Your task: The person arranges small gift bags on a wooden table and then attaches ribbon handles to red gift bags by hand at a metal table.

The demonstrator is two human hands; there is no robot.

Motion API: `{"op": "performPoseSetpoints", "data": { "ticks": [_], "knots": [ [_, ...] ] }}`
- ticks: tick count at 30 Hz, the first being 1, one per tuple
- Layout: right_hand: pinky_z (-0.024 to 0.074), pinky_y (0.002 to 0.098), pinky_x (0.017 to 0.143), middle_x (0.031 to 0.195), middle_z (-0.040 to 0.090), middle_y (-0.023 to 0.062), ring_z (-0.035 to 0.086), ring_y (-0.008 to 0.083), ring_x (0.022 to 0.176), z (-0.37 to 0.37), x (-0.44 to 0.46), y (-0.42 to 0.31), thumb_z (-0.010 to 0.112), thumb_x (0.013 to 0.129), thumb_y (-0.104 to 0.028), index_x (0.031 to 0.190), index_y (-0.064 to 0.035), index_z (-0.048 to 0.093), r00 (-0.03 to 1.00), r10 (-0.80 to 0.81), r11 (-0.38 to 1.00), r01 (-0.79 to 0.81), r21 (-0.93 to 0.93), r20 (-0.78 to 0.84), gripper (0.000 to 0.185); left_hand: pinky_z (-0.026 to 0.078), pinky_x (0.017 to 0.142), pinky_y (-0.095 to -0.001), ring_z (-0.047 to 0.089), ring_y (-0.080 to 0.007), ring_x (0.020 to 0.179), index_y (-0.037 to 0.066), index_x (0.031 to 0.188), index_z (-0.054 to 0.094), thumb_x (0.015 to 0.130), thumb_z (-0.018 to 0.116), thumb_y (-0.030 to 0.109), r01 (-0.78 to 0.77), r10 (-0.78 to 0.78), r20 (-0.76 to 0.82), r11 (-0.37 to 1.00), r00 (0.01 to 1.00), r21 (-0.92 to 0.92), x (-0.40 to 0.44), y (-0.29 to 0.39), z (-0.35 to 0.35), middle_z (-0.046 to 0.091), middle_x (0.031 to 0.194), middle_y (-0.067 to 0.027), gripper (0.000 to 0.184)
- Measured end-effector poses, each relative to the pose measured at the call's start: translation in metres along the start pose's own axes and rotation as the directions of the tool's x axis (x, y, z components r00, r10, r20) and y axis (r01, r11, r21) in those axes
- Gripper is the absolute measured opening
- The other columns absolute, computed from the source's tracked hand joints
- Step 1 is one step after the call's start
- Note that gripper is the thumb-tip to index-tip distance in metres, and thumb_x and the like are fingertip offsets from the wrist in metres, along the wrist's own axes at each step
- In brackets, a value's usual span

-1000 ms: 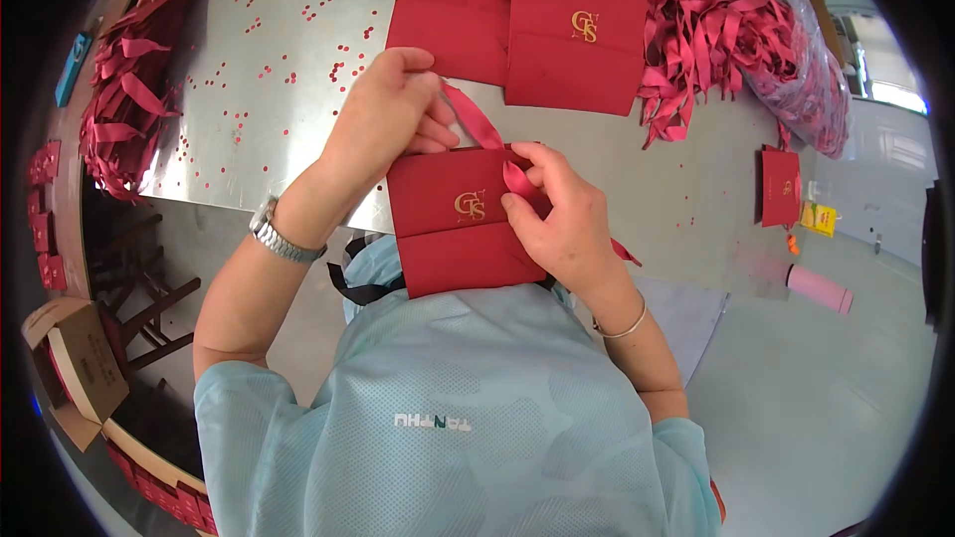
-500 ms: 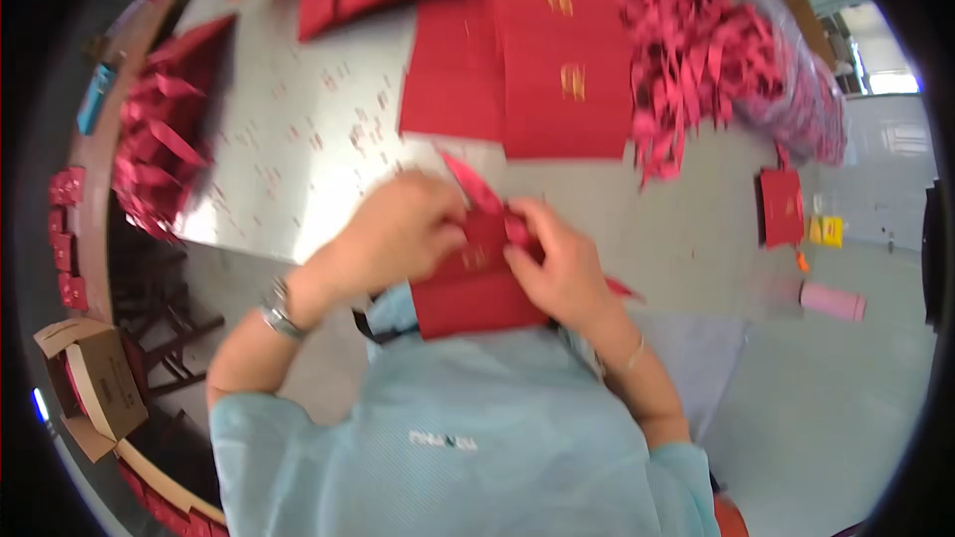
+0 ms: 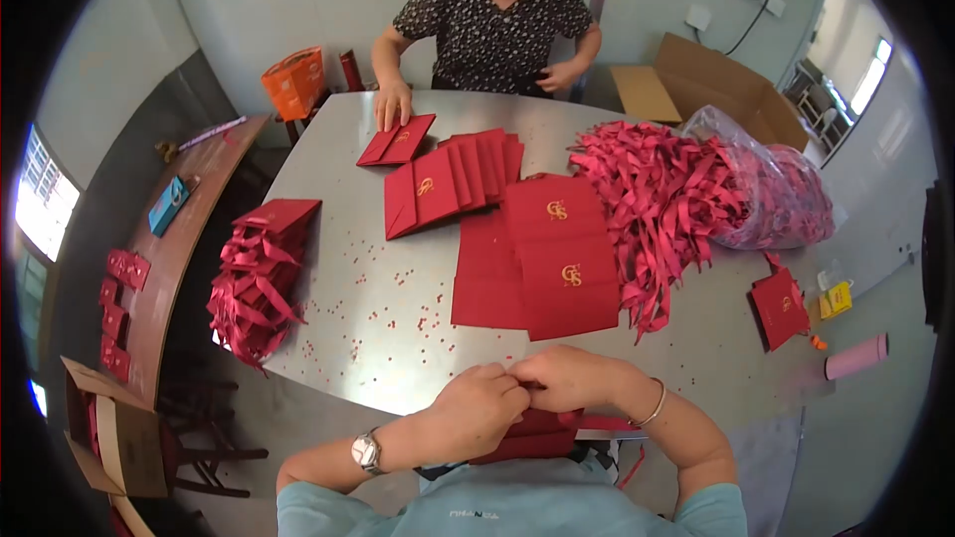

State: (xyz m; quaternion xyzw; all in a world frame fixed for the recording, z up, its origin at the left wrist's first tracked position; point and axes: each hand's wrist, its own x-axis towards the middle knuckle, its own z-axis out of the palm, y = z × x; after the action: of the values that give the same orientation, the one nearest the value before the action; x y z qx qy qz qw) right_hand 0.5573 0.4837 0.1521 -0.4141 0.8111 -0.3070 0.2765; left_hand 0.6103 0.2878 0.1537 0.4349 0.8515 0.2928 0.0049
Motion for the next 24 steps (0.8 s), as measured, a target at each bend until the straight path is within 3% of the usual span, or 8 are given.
{"op": "performPoseSetpoints", "data": {
  "ticks": [5, 8, 10, 16, 19, 20, 21, 24],
  "knots": [
    [0.0497, 0.0454, 0.066, 0.077, 0.065, 0.0167, 0.064, 0.0370, 0.075, 0.001, 0.005, 0.003, 0.061, 0.079, -0.018, 0.087, -0.0056, 0.064, 1.000, -0.007, 0.999, 0.006, 0.052, 0.018, 0.015, 0.049, 0.074, -0.0360, 0.056, -0.0263, 0.080, 0.007, 0.080, 0.061, 0.073, 0.072, 0.010, -0.028, 0.028, 0.012, 1.000, 1.000, 0.008, -0.005, 0.001, -0.005, 0.060, 0.080, -0.0070, 0.014],
    [0.0497, 0.0450, 0.064, 0.075, 0.065, 0.0162, 0.064, 0.0365, 0.073, 0.006, 0.012, 0.001, 0.061, 0.077, -0.015, 0.086, -0.0064, 0.065, 0.998, -0.005, 0.999, 0.003, -0.041, -0.059, 0.013, 0.049, 0.074, -0.0368, 0.057, -0.0262, 0.080, 0.007, 0.079, 0.061, 0.072, 0.072, 0.010, -0.120, 0.121, 0.010, 0.992, 0.993, -0.032, -0.003, 0.004, -0.007, 0.060, 0.079, -0.0068, 0.014],
    [0.0489, 0.0438, 0.058, 0.071, 0.064, 0.0138, 0.063, 0.0349, 0.066, 0.006, 0.017, 0.004, 0.060, 0.077, -0.014, 0.084, -0.0102, 0.065, 0.999, -0.036, 0.993, 0.034, -0.109, -0.018, 0.010, 0.048, 0.074, -0.0378, 0.058, -0.0257, 0.083, 0.006, 0.079, 0.060, 0.072, 0.072, 0.008, -0.282, 0.282, -0.014, 0.956, 0.959, -0.079, -0.001, 0.007, -0.007, 0.059, 0.078, -0.0071, 0.014],
    [0.0506, 0.0470, 0.061, 0.068, 0.065, 0.0110, 0.064, 0.0333, 0.066, 0.004, 0.007, -0.009, 0.056, 0.073, -0.017, 0.080, -0.0105, 0.067, 0.963, 0.076, 0.963, -0.137, -0.230, -0.258, 0.014, 0.047, 0.064, -0.0403, 0.056, -0.0293, 0.066, 0.005, 0.077, 0.055, 0.074, 0.067, 0.007, -0.222, 0.246, 0.119, 0.958, 0.962, -0.180, -0.005, 0.007, -0.014, 0.055, 0.067, -0.0103, 0.013],
    [0.0507, 0.0472, 0.062, 0.078, 0.065, 0.0150, 0.064, 0.0356, 0.077, 0.013, 0.011, -0.005, 0.056, 0.070, -0.015, 0.074, -0.0052, 0.066, 0.982, 0.091, 0.941, -0.140, -0.308, -0.168, 0.015, 0.045, 0.060, -0.0416, 0.054, -0.0302, 0.063, 0.005, 0.075, 0.051, 0.078, 0.065, 0.008, -0.234, 0.269, 0.121, 0.941, 0.956, -0.247, -0.003, 0.005, -0.009, 0.054, 0.062, -0.0115, 0.014],
    [0.0508, 0.0477, 0.063, 0.083, 0.064, 0.0160, 0.062, 0.0368, 0.083, 0.024, 0.015, 0.004, 0.056, 0.068, -0.014, 0.071, -0.0033, 0.066, 0.966, -0.006, 0.947, -0.077, -0.311, -0.257, 0.014, 0.045, 0.060, -0.0412, 0.055, -0.0299, 0.063, 0.005, 0.076, 0.052, 0.078, 0.065, 0.008, -0.248, 0.290, 0.113, 0.925, 0.950, -0.288, -0.001, 0.004, -0.007, 0.054, 0.063, -0.0114, 0.014],
    [0.0508, 0.0481, 0.063, 0.083, 0.065, 0.0150, 0.062, 0.0364, 0.084, 0.018, 0.017, -0.003, 0.057, 0.068, -0.013, 0.069, -0.0028, 0.066, 0.974, 0.050, 0.946, -0.117, -0.303, -0.220, 0.014, 0.045, 0.059, -0.0408, 0.055, -0.0296, 0.062, 0.005, 0.077, 0.054, 0.078, 0.067, 0.009, -0.279, 0.315, 0.059, 0.900, 0.947, -0.334, 0.002, 0.006, -0.003, 0.054, 0.062, -0.0107, 0.015],
    [0.0492, 0.0484, 0.063, 0.074, 0.064, 0.0157, 0.063, 0.0354, 0.081, 0.013, 0.023, 0.002, 0.059, 0.061, -0.015, 0.068, -0.0040, 0.070, 0.987, 0.100, 0.966, -0.127, -0.224, -0.129, 0.017, 0.046, 0.058, -0.0409, 0.055, -0.0307, 0.060, 0.007, 0.075, 0.055, 0.076, 0.068, 0.010, -0.281, 0.349, 0.140, 0.890, 0.926, -0.358, 0.008, 0.014, -0.006, 0.055, 0.063, -0.0095, 0.014]
  ]
}}
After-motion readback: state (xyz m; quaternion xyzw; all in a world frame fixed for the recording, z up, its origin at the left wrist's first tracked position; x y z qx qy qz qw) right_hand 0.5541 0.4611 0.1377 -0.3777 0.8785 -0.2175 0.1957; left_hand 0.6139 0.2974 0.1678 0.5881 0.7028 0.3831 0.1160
